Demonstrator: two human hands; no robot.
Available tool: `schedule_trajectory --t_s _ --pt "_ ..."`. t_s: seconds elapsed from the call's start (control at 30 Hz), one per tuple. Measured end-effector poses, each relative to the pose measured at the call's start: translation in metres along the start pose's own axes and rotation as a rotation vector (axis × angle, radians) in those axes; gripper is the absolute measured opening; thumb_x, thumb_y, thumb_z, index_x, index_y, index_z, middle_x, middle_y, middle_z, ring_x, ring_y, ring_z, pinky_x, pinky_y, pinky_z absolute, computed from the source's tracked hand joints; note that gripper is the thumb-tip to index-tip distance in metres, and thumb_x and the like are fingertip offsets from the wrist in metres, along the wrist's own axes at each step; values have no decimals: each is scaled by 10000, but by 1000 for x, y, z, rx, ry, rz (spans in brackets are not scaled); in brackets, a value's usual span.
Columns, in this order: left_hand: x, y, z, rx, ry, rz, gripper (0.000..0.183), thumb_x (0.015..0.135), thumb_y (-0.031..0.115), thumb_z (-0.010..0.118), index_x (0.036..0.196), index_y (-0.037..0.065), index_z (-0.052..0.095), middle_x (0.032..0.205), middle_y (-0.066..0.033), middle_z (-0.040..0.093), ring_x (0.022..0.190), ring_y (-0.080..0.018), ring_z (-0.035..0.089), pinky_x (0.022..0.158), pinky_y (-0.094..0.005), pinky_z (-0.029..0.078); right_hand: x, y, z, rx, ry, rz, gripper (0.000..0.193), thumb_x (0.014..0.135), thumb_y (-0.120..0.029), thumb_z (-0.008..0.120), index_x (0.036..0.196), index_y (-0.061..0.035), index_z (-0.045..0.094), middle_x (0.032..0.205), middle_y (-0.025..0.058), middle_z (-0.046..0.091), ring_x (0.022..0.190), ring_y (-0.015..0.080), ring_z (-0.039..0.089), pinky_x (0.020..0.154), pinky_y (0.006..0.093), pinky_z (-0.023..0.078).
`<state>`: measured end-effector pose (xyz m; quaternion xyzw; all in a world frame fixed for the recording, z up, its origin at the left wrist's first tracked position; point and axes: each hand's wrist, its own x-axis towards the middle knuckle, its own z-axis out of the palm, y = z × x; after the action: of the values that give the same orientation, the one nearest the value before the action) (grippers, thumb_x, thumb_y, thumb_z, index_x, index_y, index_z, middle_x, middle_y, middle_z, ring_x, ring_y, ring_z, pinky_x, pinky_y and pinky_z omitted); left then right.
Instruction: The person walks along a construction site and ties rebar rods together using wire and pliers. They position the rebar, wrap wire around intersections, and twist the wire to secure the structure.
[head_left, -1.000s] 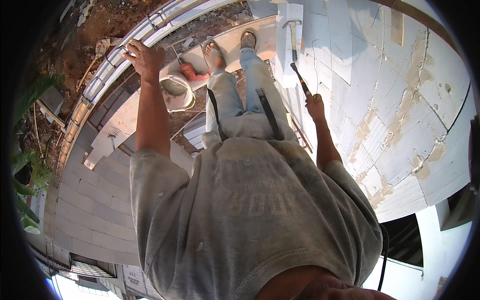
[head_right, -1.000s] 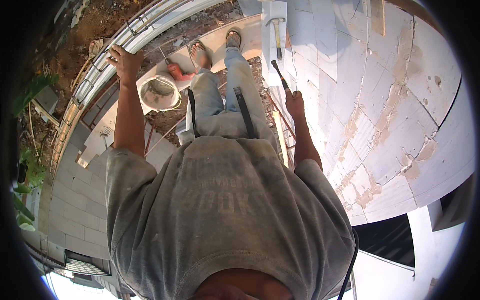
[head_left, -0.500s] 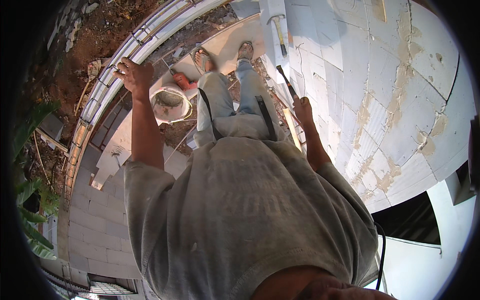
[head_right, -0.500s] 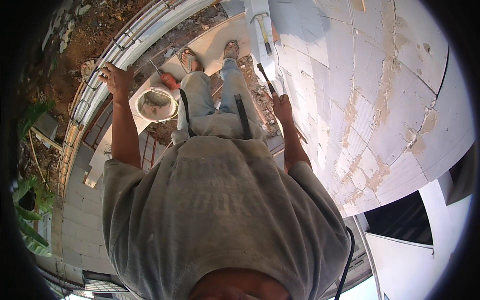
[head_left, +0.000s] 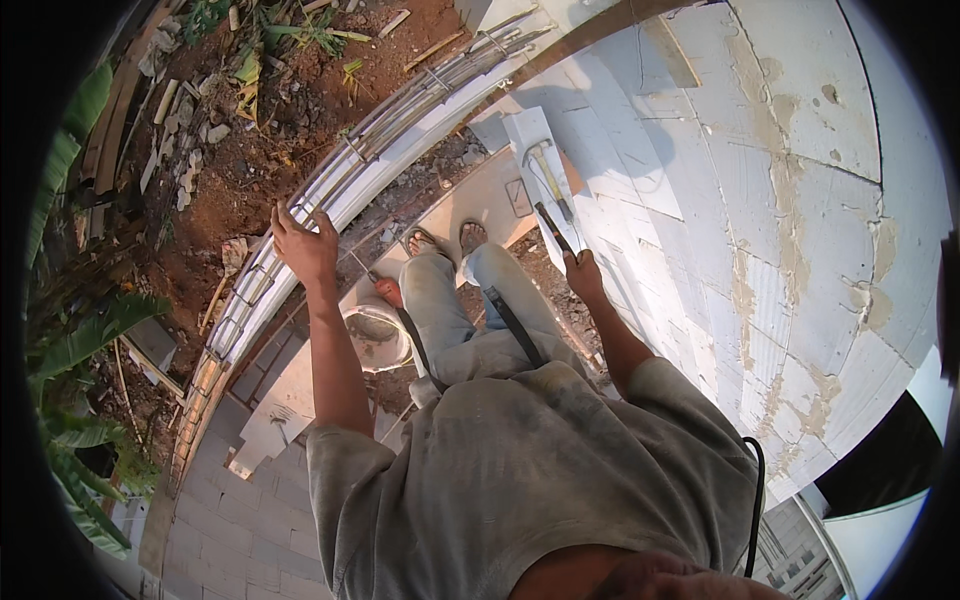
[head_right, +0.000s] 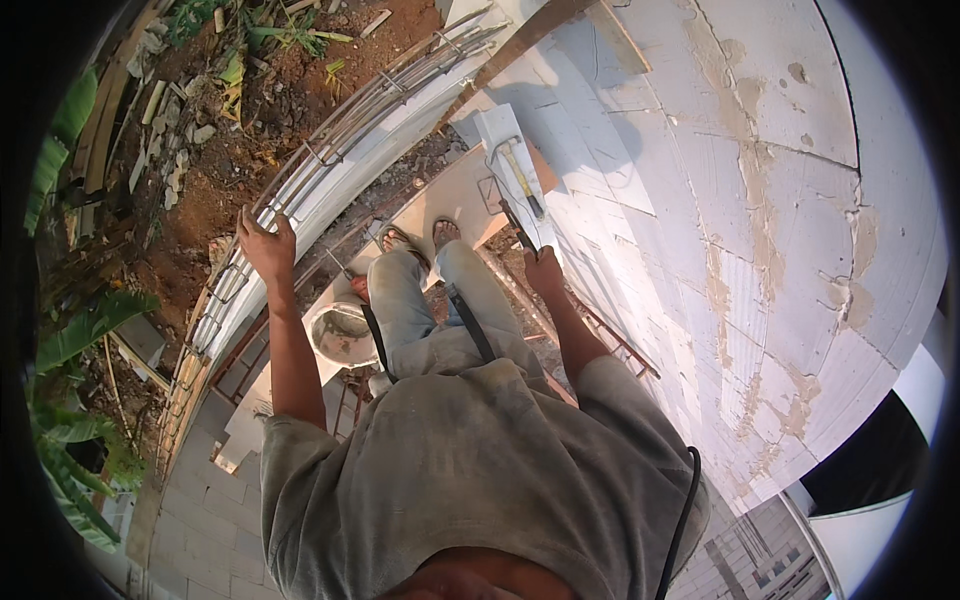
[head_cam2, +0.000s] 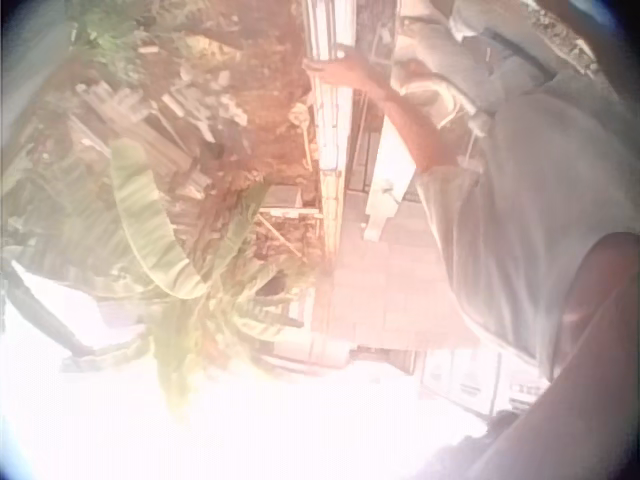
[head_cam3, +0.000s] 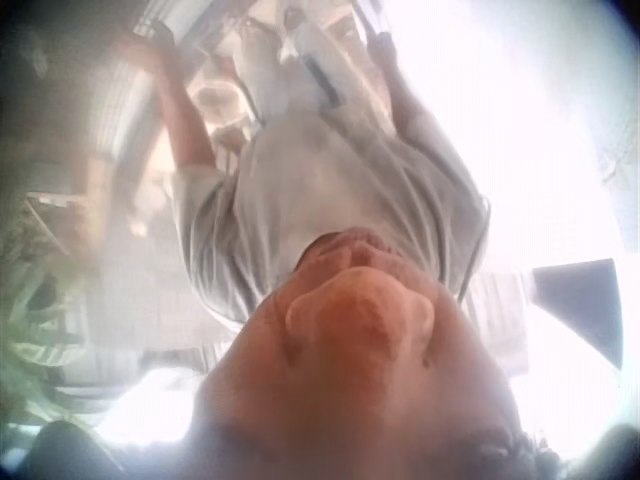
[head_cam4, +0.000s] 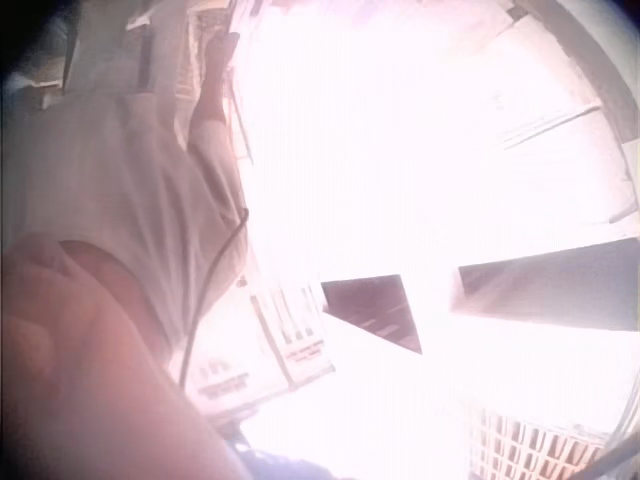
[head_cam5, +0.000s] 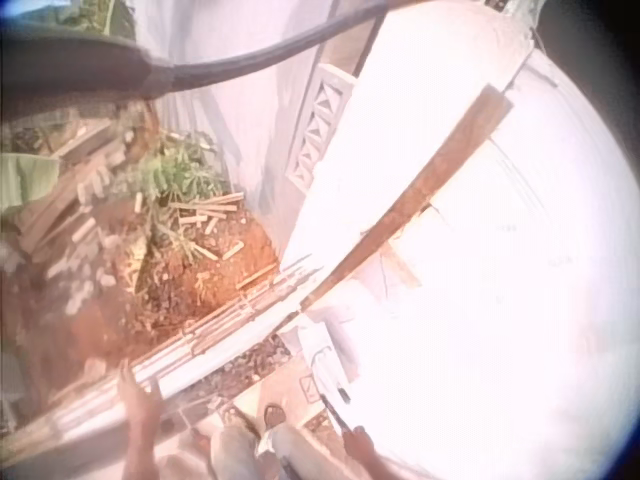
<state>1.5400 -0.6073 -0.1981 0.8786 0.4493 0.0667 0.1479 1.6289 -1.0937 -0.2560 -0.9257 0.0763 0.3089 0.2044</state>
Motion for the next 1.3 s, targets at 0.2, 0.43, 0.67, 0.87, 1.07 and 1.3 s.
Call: schedule_trajectory --t_s 0.2,0.43,0.67,0.87,1.07,1.3 --pt "86 157 69 -11 -25 596 698 859 559 559 1233 -30 530 1152 -271 580 1076 -408 564 950 -466 424 138 9 136 143 -14 0 436 883 -380 589 930 38 475 822 243 569 803 418 594 717 473 451" --pt "148 188 117 -121 -508 374 917 833 800 285 979 -11 687 977 -298 644 979 -416 618 915 -440 450 235 91 308 -107 155 -142 412 839 -351 640 1008 -15 471 1020 218 558 964 397 570 737 544 489" --pt "149 191 114 -306 -654 261 922 808 804 370 1005 -57 631 661 -126 613 475 -170 582 549 -316 515 282 137 377 -268 326 -201 309 869 -299 583 974 -14 527 955 195 581 872 373 596 704 531 505" --pt "165 183 137 -93 -336 365 944 824 810 282 848 -54 661 783 -230 632 756 -287 617 757 -404 476 289 131 358 -568 67 -511 259 897 -255 527 956 -3 536 930 198 580 825 370 603 695 502 517" --pt "155 194 131 -125 -407 229 944 855 787 224 699 -40 654 666 -235 631 719 -323 669 715 -425 510 294 121 340 -450 36 -560 232 924 -212 470 938 8 545 905 200 580 779 367 609 686 474 528" --pt "133 174 133 -212 107 523 668 900 613 453 887 -28 642 873 -242 631 848 -319 631 777 -378 485 292 107 324 96 -3 -373 421 958 -331 396 877 38 581 871 297 602 875 452 592 760 508 464"
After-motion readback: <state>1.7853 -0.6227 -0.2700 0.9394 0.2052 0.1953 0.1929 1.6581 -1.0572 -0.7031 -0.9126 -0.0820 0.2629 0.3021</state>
